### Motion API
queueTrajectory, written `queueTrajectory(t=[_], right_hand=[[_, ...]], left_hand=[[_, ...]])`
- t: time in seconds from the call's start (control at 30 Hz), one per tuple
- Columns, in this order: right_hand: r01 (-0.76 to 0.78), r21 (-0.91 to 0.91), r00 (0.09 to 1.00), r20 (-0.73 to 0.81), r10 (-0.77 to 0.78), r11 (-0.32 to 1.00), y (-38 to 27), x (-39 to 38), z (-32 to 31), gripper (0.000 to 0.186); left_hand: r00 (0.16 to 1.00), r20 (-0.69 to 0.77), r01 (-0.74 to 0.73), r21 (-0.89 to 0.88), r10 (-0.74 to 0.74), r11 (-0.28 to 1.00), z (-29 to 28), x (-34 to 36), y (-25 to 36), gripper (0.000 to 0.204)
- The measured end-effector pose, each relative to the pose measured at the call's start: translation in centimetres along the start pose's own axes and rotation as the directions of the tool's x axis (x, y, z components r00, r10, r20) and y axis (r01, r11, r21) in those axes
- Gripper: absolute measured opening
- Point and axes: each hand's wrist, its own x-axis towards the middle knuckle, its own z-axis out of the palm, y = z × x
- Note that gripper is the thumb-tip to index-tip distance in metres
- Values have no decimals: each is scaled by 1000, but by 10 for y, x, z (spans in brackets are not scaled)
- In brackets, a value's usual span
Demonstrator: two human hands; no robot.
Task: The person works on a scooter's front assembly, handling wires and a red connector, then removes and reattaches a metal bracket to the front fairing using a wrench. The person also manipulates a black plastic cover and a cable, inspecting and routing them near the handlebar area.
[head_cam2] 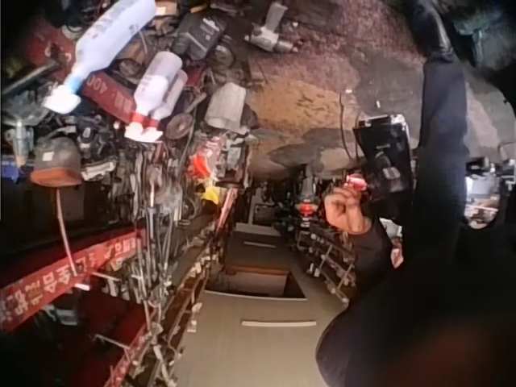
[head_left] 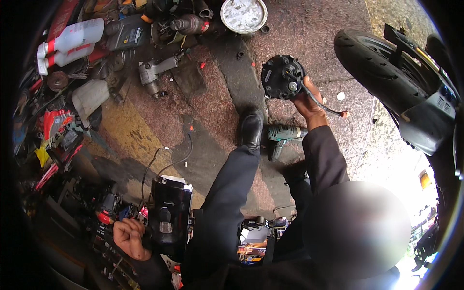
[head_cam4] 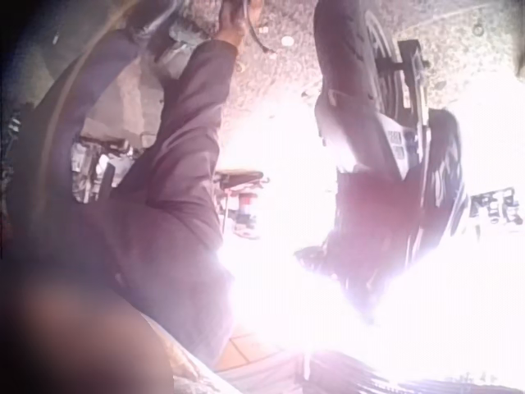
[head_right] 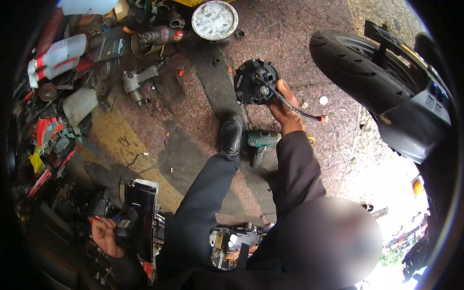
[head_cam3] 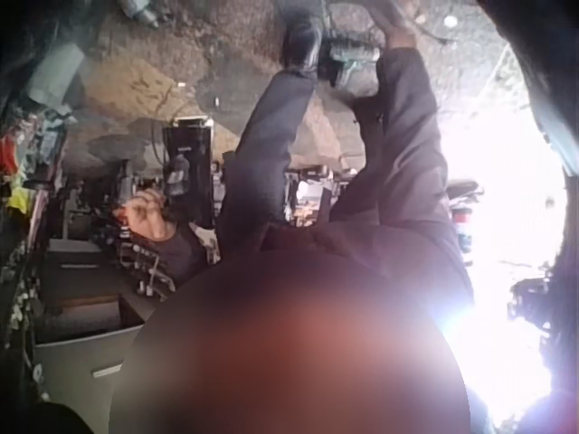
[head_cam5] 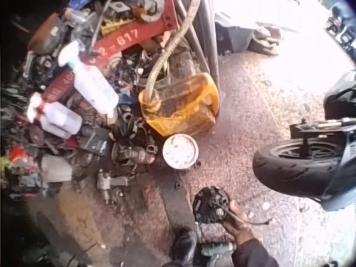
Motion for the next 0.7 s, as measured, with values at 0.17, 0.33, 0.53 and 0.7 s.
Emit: queueTrajectory(t=[0.17,0.33,0.53,0.7], right_hand=[[8,-9,1000,6,-8,1000,5,31,-11,32],[-14,-15,1000,-3,14,1000,6,45,-21,32],[24,-58,1000,-17,-25,998,6,52,-43,43],[83,12,922,-380,-73,996,10,56,-63,37]], left_hand=[[1000,-7,10,33,-10,999,5,7,-10,27],[1000,1,19,23,-19,1000,12,10,-16,28],[999,-4,35,22,-35,999,17,10,-18,29],[1000,-7,29,13,-29,1000,22,6,-14,28]])
